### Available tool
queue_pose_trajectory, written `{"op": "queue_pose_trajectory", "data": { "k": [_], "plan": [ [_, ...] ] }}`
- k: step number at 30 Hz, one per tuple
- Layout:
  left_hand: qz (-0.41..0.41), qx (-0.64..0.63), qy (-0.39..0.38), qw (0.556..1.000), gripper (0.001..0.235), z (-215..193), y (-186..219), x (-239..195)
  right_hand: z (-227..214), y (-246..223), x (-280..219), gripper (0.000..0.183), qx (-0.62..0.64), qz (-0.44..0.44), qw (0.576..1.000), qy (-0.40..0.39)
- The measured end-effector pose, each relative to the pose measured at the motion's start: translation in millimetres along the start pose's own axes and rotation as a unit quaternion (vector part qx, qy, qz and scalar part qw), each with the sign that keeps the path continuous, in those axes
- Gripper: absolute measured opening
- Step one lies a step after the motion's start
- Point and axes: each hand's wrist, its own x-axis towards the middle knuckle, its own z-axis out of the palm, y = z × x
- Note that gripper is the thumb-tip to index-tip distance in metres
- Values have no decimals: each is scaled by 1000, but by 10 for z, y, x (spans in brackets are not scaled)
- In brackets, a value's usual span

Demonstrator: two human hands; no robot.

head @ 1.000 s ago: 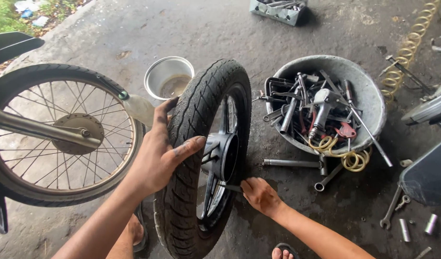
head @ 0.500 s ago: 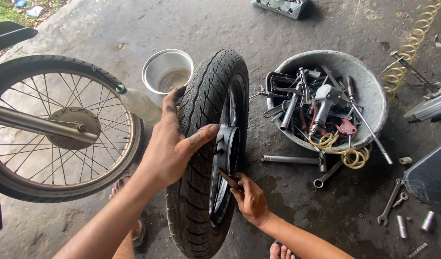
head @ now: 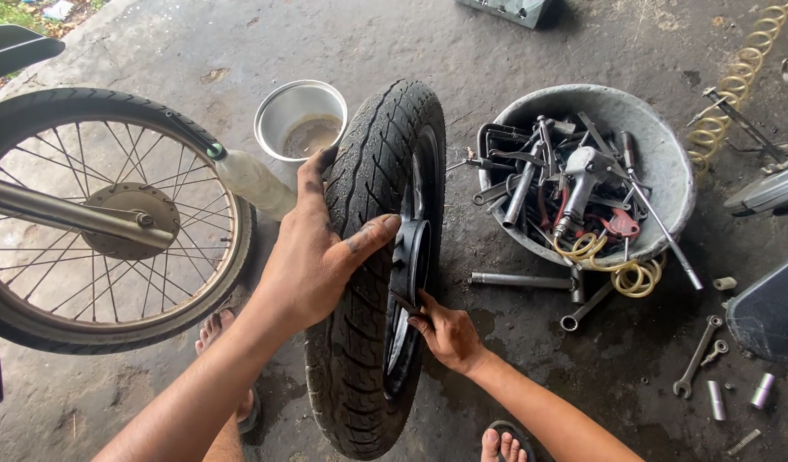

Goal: The person uses a tire iron to pry the bead of a motorcycle tire off the rim. They work around the circumference of the wheel, lifting the tire edge and eventually pulling the tire off the rim entirely.

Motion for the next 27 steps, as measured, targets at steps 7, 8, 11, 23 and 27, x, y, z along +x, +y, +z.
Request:
{"op": "queue_pose_trajectory", "data": {
  "k": [7, 8, 11, 23, 27],
  "plan": [
    [-28, 5, 1, 1000, 108, -43, 54, 8, -188, -144, 91, 45, -19, -38, 999, -19],
    [-53, 8, -4, 999, 108, -51, 46, 4, -216, -165, 108, 44, -41, -39, 998, -25],
    [-6, 8, 6, 1000, 103, -63, -71, -24, -298, -216, 181, 42, -73, -15, 995, -64],
    [75, -12, -7, 997, 95, -51, -35, -78, -748, -336, 281, 28, -173, -110, 972, -112],
    [55, 6, -12, 998, 97, 60, 74, -84, -249, 52, -110, 18, -137, 58, 974, -168]
  ]
}}
